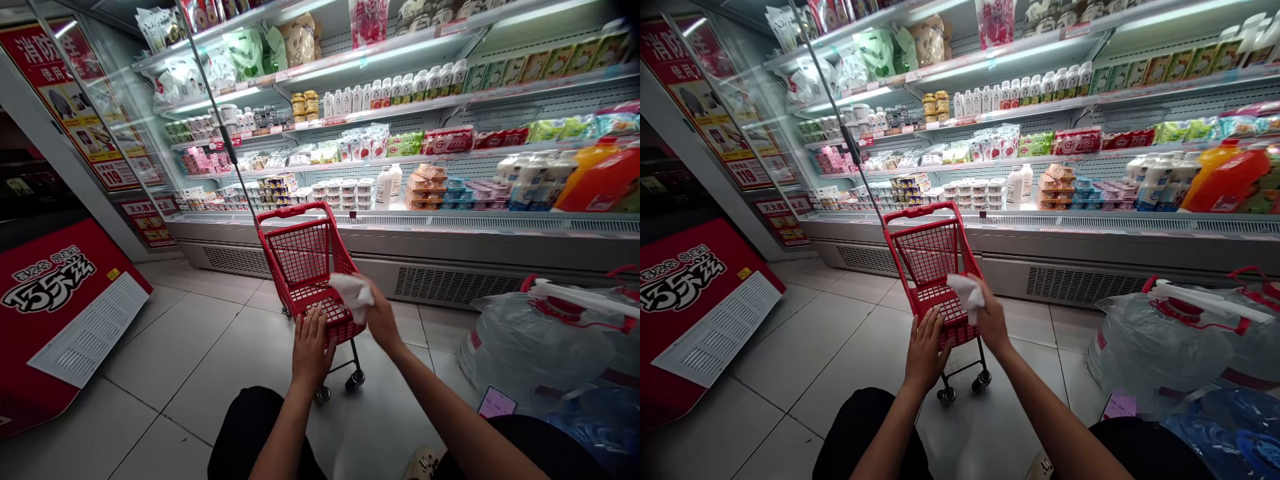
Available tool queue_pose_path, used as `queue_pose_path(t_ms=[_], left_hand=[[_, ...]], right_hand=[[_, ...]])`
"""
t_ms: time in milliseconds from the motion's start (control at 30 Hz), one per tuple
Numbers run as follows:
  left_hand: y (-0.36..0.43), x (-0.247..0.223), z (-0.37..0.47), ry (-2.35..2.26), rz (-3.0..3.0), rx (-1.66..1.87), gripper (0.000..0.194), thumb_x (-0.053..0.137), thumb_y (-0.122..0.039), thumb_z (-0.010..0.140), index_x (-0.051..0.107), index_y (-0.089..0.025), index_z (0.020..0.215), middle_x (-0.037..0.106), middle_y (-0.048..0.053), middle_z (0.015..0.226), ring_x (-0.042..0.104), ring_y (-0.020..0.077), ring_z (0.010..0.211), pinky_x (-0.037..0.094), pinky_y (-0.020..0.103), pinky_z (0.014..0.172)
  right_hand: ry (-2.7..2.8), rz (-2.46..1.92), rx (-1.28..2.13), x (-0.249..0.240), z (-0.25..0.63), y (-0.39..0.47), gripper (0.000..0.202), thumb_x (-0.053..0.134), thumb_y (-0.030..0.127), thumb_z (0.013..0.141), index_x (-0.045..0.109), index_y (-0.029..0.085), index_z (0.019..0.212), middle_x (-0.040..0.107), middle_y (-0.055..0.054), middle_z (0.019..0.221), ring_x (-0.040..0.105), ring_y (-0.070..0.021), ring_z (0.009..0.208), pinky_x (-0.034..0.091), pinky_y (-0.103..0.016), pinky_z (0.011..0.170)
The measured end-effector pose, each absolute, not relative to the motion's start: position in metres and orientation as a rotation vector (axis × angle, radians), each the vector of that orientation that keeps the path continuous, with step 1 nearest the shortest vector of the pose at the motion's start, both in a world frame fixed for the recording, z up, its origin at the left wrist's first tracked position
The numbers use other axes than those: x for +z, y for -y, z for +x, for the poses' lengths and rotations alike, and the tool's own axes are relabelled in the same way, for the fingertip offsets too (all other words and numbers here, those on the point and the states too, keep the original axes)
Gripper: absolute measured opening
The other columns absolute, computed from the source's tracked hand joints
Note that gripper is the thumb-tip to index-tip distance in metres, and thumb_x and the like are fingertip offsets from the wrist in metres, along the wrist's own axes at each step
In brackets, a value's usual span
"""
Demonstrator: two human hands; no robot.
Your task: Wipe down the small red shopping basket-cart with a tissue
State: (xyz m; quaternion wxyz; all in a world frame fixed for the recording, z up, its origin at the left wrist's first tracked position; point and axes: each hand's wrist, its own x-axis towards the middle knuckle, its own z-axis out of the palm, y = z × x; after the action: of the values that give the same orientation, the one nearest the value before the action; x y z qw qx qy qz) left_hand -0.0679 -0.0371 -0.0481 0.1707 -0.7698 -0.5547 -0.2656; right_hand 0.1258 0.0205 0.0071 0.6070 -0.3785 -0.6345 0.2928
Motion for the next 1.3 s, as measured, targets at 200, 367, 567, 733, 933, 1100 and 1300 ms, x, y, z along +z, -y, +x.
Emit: queue_pose_path(t_ms=[200,367,567,733,933,1100,1300], left_hand=[[0.037,-0.050,-0.062,1.548,-2.207,-0.783,0.049,0.054,-0.030,0.100,0.047,-0.019,0.148,0.047,0.010,0.160,0.040,0.0281,0.151,0.027,0.056,0.127],[0.036,-0.050,-0.061,1.547,-2.208,-0.798,0.048,0.054,-0.030,0.100,0.048,-0.020,0.147,0.048,0.010,0.159,0.040,0.0279,0.151,0.029,0.056,0.127],[0.037,-0.048,-0.062,1.554,-2.224,-0.799,0.047,0.054,-0.026,0.099,0.049,-0.020,0.145,0.049,0.011,0.159,0.040,0.0280,0.151,0.027,0.057,0.127],[0.037,-0.047,-0.062,1.570,-2.231,-0.813,0.050,0.055,-0.023,0.096,0.048,-0.021,0.146,0.048,0.010,0.160,0.040,0.0278,0.151,0.026,0.057,0.128],[0.037,-0.048,-0.061,1.561,-2.248,-0.794,0.047,0.054,-0.023,0.097,0.048,-0.020,0.144,0.046,0.009,0.161,0.038,0.0261,0.152,0.024,0.056,0.129],[0.036,-0.050,-0.057,1.559,-2.245,-0.804,0.049,0.054,-0.023,0.097,0.048,-0.019,0.145,0.045,0.010,0.162,0.037,0.0266,0.152,0.024,0.055,0.129],[0.037,-0.048,-0.056,1.581,-2.233,-0.803,0.054,0.055,-0.024,0.095,0.046,-0.020,0.148,0.046,0.010,0.161,0.038,0.0280,0.152,0.024,0.057,0.129]], right_hand=[[1.342,-1.095,0.503,0.021,0.163,-0.052,0.046,0.046,0.046,0.101,0.068,0.014,0.125,0.078,-0.012,0.105,0.072,-0.0281,0.096,0.059,-0.039,0.081],[2.009,-1.035,0.175,-0.027,0.174,-0.033,0.049,0.044,0.017,0.096,0.060,0.026,0.142,0.068,-0.007,0.138,0.065,-0.0249,0.127,0.055,-0.040,0.103],[2.240,-1.001,-0.146,-0.069,0.178,-0.025,0.072,0.043,0.007,0.093,0.036,0.028,0.161,0.051,-0.005,0.158,0.044,-0.0218,0.148,0.036,-0.050,0.124],[2.370,-0.906,-0.195,-0.061,0.182,-0.040,0.067,0.044,0.007,0.096,0.039,0.030,0.159,0.046,-0.003,0.161,0.041,-0.0209,0.150,0.036,-0.048,0.124],[2.371,-0.863,-0.299,-0.058,0.213,-0.066,0.064,0.040,0.005,0.099,0.037,0.027,0.160,0.051,-0.007,0.158,0.047,-0.0215,0.146,0.039,-0.051,0.123],[2.307,-0.973,-0.349,-0.069,0.189,-0.046,0.079,0.035,-0.002,0.094,0.012,0.021,0.167,0.037,-0.012,0.166,0.036,-0.0244,0.153,0.039,-0.050,0.123],[2.325,-1.030,-0.360,-0.068,0.135,-0.011,0.081,0.045,0.001,0.094,0.021,0.031,0.165,0.035,-0.012,0.167,0.033,-0.0314,0.154,0.038,-0.057,0.121]])
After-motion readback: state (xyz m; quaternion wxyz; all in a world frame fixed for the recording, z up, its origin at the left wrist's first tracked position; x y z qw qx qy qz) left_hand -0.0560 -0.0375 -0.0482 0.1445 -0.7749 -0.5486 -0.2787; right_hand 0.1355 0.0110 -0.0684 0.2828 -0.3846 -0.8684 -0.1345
